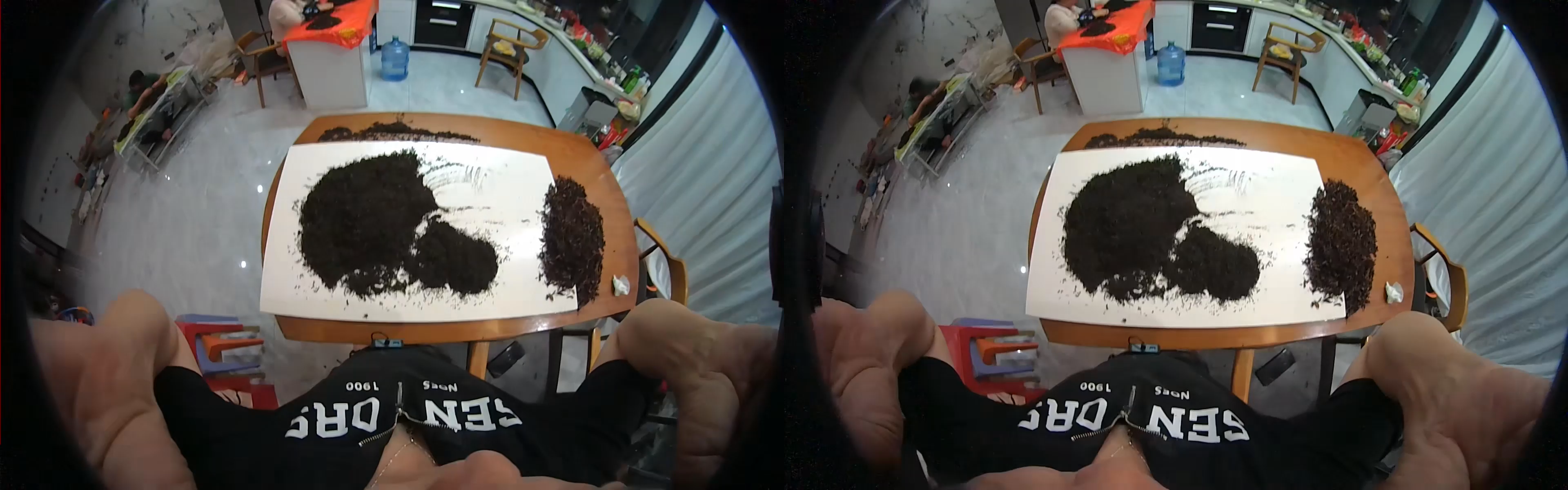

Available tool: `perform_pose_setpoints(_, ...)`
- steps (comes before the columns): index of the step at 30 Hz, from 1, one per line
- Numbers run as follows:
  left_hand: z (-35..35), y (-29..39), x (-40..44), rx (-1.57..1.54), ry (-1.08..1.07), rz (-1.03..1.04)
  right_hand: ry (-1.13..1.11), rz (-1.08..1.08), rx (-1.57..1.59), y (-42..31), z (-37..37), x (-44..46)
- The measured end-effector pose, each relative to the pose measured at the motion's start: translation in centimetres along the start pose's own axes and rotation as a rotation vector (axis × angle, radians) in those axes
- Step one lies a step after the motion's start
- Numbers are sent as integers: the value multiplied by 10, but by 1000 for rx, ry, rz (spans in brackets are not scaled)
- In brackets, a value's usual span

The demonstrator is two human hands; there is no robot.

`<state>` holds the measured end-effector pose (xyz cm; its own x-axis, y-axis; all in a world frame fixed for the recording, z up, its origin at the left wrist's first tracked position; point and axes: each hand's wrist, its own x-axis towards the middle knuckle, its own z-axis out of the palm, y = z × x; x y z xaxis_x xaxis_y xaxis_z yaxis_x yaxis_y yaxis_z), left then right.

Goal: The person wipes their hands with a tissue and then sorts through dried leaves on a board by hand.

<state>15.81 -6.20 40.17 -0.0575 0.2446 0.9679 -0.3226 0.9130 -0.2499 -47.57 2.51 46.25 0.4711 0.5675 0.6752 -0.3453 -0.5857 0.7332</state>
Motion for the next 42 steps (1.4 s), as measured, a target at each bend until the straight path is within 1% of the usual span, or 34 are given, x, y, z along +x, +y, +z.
perform_pose_setpoints(1,90,-1,18,-11,1,22,11,-1,0,-14,-59,-3)
perform_pose_setpoints(2,-24,1,-6,-28,5,51,21,-7,-6,-15,-44,-1)
perform_pose_setpoints(3,123,5,25,-44,8,80,31,-13,-13,-11,1,6)
perform_pose_setpoints(4,79,16,12,-56,4,103,44,-11,-14,-17,-59,-5)
perform_pose_setpoints(5,151,7,29,-64,-11,113,60,5,-6,-8,61,18)
perform_pose_setpoints(6,203,3,42,-70,-33,110,74,33,10,-15,9,9)
perform_pose_setpoints(8,200,1,38,-91,-57,93,80,86,44,-12,28,14)
perform_pose_setpoints(9,205,-1,38,-106,-63,87,77,109,58,-10,49,17)
perform_pose_setpoints(10,218,-5,40,-117,-66,86,77,124,71,-11,49,18)
perform_pose_setpoints(11,203,-1,36,-124,-68,91,82,133,86,-9,61,20)
perform_pose_setpoints(12,201,-6,36,-128,-68,99,88,139,101,-11,55,20)
perform_pose_setpoints(14,187,1,29,-138,-65,114,94,151,131,-8,99,28)
perform_pose_setpoints(15,180,0,25,-152,-68,115,92,166,141,-17,65,25)
perform_pose_setpoints(16,184,-7,24,-174,-71,113,87,187,147,-17,78,27)
perform_pose_setpoints(17,144,-26,9,-201,-70,109,73,209,150,-18,76,26)
perform_pose_setpoints(18,126,-35,-2,-228,-61,102,53,227,156,-17,78,25)
perform_pose_setpoints(19,88,-24,-23,-248,-47,100,35,239,165,-19,75,24)
perform_pose_setpoints(21,142,-22,-8,-270,-35,106,22,258,190,-16,80,23)
perform_pose_setpoints(22,89,-11,-34,-278,-36,103,19,276,207,-18,69,22)
perform_pose_setpoints(24,64,-33,-42,-292,-60,74,2,328,193,-20,73,19)
perform_pose_setpoints(25,88,-37,-27,-301,-86,49,-4,387,172,-22,77,15)
perform_pose_setpoints(26,95,-17,-15,-310,-119,28,-3,449,148,-26,83,10)
perform_pose_setpoints(27,111,-17,-7,-316,-152,16,2,502,122,-29,90,3)
perform_pose_setpoints(28,223,-3,35,-322,-183,4,6,554,97,-31,98,-4)
perform_pose_setpoints(29,220,0,37,-328,-224,-18,11,619,75,-35,105,-11)
perform_pose_setpoints(30,217,1,34,-323,-257,-44,-21,642,-60,-31,116,-20)
perform_pose_setpoints(32,218,-3,15,-204,-302,-161,-99,775,30,-43,111,-50)
perform_pose_setpoints(34,223,-11,-17,-79,-344,-265,-31,1038,223,-56,119,-95)
perform_pose_setpoints(35,225,-15,-36,-16,-359,-311,61,1131,297,-66,135,-112)
perform_pose_setpoints(37,234,-23,-93,-183,-341,-441,-43,1455,68,-95,157,-144)
perform_pose_setpoints(38,230,-17,-123,-84,-424,-692,-61,1608,116,-109,166,-161)
perform_pose_setpoints(39,231,-17,-146,-81,-482,-752,-81,1759,165,-124,174,-176)
perform_pose_setpoints(40,231,-11,-172,-99,-523,-889,-74,1984,262,-137,182,-185)
perform_pose_setpoints(42,224,1,-226,-98,-653,-1158,-80,2319,388,-166,195,-213)
